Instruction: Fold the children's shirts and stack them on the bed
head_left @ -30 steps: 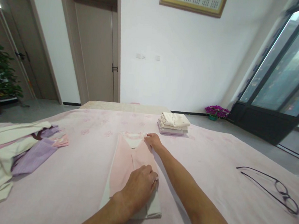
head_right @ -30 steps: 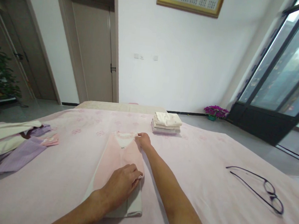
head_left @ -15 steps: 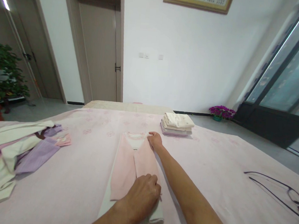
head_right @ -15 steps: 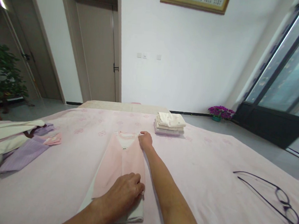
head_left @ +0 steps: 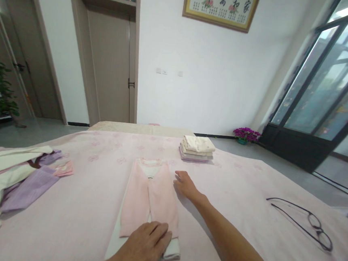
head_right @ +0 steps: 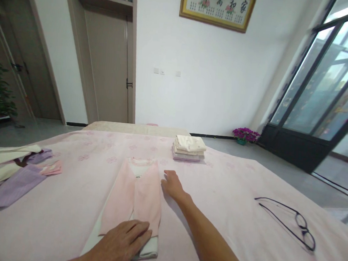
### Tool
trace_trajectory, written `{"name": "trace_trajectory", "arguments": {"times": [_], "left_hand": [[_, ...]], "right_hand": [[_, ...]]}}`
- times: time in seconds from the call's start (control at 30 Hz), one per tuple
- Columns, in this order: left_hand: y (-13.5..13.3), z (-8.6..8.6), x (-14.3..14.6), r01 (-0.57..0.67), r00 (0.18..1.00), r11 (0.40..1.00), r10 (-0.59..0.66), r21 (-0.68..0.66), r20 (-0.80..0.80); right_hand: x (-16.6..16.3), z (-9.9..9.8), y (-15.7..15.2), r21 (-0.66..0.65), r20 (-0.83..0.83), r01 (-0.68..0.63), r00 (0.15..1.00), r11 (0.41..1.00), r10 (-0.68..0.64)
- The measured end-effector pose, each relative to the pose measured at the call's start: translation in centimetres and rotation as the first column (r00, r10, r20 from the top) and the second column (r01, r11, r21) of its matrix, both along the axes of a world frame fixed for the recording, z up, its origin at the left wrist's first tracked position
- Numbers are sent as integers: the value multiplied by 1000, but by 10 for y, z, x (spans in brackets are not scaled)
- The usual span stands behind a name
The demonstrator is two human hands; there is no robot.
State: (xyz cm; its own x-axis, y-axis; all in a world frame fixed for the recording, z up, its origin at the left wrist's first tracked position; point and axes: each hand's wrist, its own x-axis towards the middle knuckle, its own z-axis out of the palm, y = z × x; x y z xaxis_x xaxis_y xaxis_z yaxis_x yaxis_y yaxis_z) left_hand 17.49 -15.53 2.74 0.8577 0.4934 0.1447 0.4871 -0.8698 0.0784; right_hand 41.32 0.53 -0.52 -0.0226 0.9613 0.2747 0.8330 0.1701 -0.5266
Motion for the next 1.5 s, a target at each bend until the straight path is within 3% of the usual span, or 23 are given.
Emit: {"name": "trace_trajectory", "arguments": {"times": [0.13, 0.37, 0.57, 1.5], "left_hand": [[4, -9, -33, 91, 992, 992, -97, 87, 77], [21, -23, -70, -159, 946, 951, 70, 265, 316], [19, -30, -64, -220, 933, 938, 123, 267, 338], [12, -21, -60, -248, 930, 956, 189, 159, 316]], "right_hand": [[-1, -7, -47, 71, 297, -90, 953, 993, 65], [-15, 5, -59, 82, 396, -41, 918, 996, 6], [-13, 9, -65, 79, 402, -48, 915, 996, 13], [-11, 5, -60, 60, 374, -87, 926, 994, 58]]}}
